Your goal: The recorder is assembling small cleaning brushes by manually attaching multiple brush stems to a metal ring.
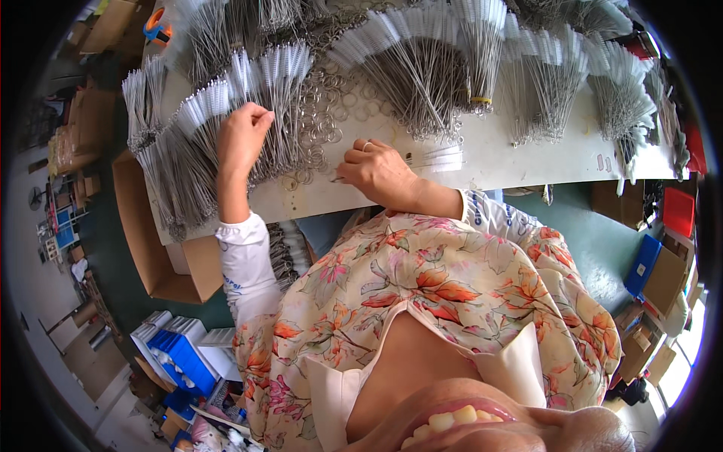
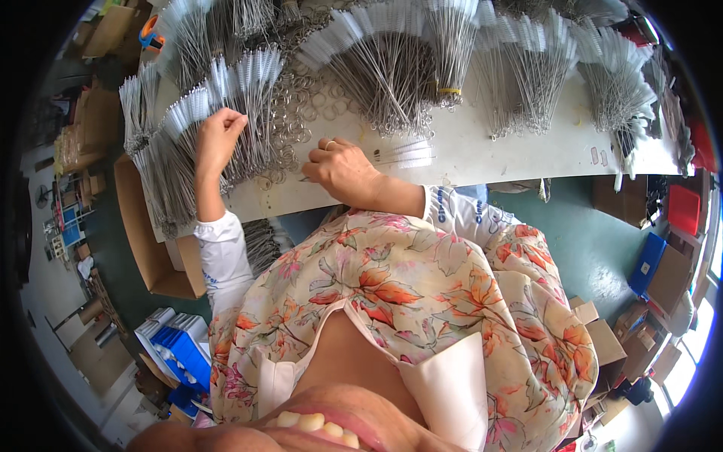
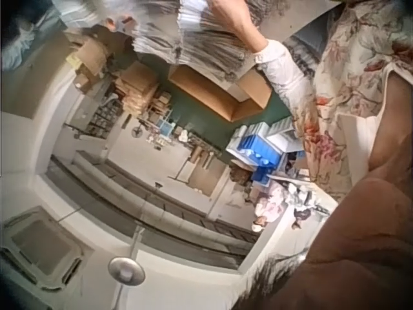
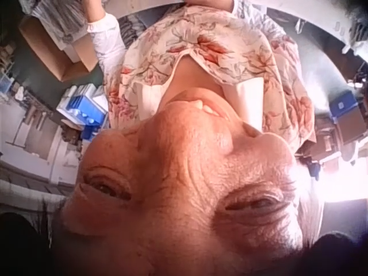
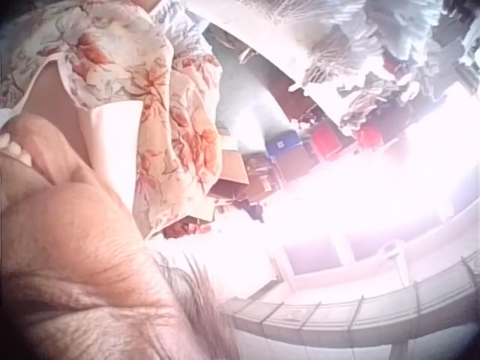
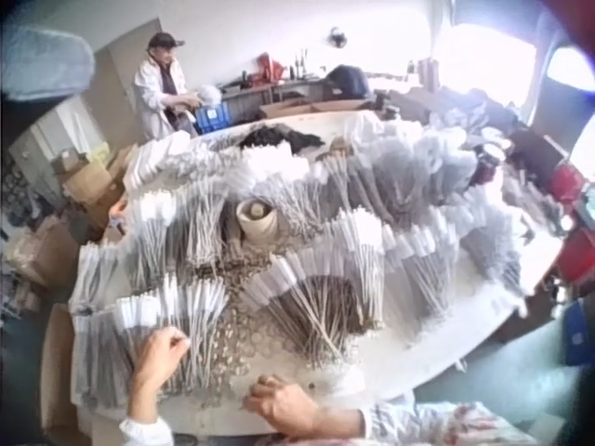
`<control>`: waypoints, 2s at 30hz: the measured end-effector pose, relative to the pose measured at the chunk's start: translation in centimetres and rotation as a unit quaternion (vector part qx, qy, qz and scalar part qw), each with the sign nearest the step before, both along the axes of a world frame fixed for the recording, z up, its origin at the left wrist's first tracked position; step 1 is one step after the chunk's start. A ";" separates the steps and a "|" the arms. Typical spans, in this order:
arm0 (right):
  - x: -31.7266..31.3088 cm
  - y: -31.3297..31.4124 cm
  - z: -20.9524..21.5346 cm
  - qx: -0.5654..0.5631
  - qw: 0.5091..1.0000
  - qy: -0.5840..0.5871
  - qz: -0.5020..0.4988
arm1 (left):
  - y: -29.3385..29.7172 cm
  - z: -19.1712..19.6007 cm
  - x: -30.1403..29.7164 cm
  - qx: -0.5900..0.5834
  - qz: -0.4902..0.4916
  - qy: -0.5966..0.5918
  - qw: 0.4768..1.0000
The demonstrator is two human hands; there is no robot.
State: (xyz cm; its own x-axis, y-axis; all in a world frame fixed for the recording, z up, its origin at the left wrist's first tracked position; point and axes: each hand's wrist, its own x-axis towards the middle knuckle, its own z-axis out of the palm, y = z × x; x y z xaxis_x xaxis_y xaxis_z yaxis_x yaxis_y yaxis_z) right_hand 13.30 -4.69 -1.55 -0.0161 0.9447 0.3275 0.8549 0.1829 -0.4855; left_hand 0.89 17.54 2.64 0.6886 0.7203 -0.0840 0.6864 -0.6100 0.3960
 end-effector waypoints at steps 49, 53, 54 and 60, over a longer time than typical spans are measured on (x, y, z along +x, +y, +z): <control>27.6 -12.3 5.2 0.113 0.827 0.097 -0.542 | 9.1 -3.1 -19.3 -0.029 0.259 -0.143 0.955; 26.9 -12.2 5.4 -0.040 0.822 0.031 -0.568 | 9.5 -2.9 -18.9 -0.208 0.368 -0.244 0.873; 27.1 -12.2 5.2 -0.067 0.827 0.006 -0.558 | 9.3 -2.6 -18.7 -0.211 0.363 -0.250 0.872; 28.3 -10.6 2.8 -0.125 0.840 -0.033 -0.527 | 8.0 -0.6 -17.1 -0.170 0.368 -0.175 0.897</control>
